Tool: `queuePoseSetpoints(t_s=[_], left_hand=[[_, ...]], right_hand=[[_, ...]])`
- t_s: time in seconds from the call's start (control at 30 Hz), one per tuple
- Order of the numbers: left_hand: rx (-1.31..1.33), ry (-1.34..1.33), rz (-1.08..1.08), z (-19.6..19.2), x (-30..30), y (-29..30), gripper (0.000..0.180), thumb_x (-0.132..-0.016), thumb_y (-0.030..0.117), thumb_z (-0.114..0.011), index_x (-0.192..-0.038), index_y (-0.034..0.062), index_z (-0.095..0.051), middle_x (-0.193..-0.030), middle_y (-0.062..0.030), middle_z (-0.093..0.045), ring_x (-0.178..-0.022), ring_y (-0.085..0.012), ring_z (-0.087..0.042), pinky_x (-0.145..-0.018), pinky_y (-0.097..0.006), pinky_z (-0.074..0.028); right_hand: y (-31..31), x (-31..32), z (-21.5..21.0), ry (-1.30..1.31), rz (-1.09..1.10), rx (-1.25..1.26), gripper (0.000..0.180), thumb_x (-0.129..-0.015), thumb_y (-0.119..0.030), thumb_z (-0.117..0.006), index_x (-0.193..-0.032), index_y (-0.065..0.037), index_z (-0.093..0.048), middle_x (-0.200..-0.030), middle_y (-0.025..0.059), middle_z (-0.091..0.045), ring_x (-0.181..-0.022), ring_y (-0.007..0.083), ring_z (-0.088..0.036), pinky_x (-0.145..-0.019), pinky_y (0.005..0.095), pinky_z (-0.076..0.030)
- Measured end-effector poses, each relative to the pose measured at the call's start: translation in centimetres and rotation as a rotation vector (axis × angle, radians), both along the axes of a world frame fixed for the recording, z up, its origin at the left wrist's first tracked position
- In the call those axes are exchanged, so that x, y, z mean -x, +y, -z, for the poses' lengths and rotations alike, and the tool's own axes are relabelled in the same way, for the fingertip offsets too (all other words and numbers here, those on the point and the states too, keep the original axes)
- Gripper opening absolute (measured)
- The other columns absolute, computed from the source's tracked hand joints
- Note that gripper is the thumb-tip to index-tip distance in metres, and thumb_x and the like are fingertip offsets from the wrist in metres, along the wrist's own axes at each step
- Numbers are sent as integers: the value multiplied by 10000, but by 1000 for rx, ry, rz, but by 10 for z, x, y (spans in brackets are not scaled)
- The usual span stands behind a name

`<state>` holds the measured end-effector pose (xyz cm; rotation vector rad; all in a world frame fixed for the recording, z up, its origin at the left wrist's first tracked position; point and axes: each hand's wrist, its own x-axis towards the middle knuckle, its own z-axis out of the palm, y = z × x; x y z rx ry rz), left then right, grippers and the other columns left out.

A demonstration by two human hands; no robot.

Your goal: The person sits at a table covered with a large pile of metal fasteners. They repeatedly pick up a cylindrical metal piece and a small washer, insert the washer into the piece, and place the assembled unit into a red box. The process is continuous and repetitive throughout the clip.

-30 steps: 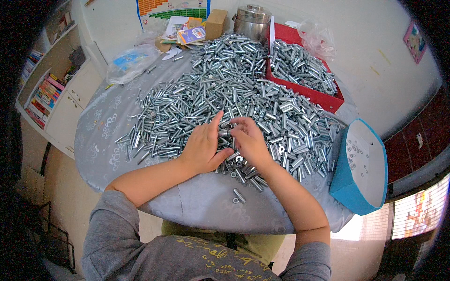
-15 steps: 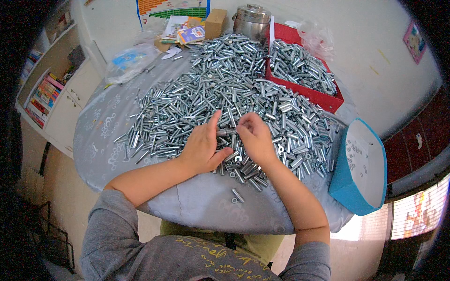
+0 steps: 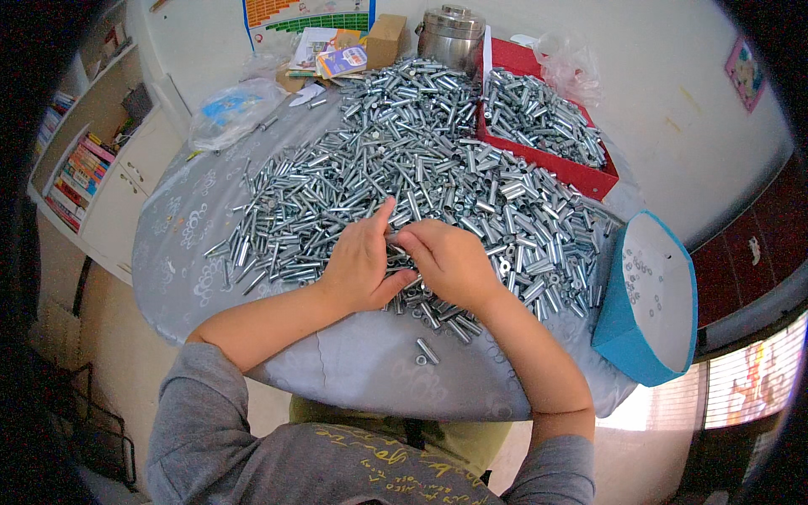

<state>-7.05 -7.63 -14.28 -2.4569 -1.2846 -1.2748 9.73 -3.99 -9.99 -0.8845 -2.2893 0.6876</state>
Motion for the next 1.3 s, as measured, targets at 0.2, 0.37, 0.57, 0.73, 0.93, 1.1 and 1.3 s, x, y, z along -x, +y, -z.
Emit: queuePoseSetpoints(t_s=[0.2, 0.37, 0.57, 0.73, 0.93, 1.1, 1.3], left_hand=[[4, 10, 5, 1, 0, 2, 854, -790, 418, -606, -1328, -94, -185, -929, -182, -533, -827, -319, -528, -738, -413, -391], [73, -14, -11, 1, -2, 1, 843, -800, 437, -584, -1325, -97, -196, -925, -186, -533, -815, -318, -525, -732, -415, -384], [67, -4, -6, 1, -3, 1, 831, -812, 434, -568, -1327, -101, -196, -919, -189, -534, -805, -317, -522, -733, -410, -373], [221, -19, -61, -2, -1, 0, 825, -830, 428, -542, -1317, -134, -183, -951, -204, -519, -838, -320, -500, -769, -428, -354], [28, 31, -217, 6, 3, 9, 888, -825, 452, -535, -1334, -145, -120, -1135, -267, -400, -1077, -431, -383, -928, -516, -287], [-59, 117, -147, 6, -1, 6, 852, -808, 476, -546, -1341, -86, -190, -1238, -260, -326, -1209, -464, -276, -1019, -572, -190], [-82, 113, -10, 8, -6, 7, 763, -765, 479, -604, -1300, 22, -308, -1195, -169, -379, -1181, -403, -325, -992, -571, -234]], right_hand=[[10, -6, 2, -35, 5, 104, 224, -856, -249, -546, -914, -56, -644, -828, 127, -625, -720, 286, -601, -629, 351, -463], [4, -4, -5, -82, 20, 103, 191, -831, -211, -587, -907, -47, -648, -787, 118, -621, -671, 227, -591, -605, 323, -457], [9, -10, -12, -180, 66, -18, 197, -817, -263, -584, -873, -97, -673, -784, 103, -633, -696, 270, -604, -613, 359, -466], [20, -23, -14, -170, 172, -158, 200, -820, -263, -580, -872, -92, -671, -801, 106, -639, -725, 280, -612, -629, 364, -471], [57, -67, -23, -94, 534, -404, 400, -787, -221, -635, -1133, -50, -533, -1059, 157, -585, -921, 306, -580, -787, 383, -458], [77, -94, -37, -120, 660, -437, 500, -784, -246, -634, -1193, -8, -473, -1136, 189, -536, -1070, 345, -501, -909, 405, -401], [149, -126, -31, -432, 724, -461, 527, -789, -282, -623, -1208, -3, -466, -1147, 217, -520, -1051, 365, -503, -899, 421, -408]])
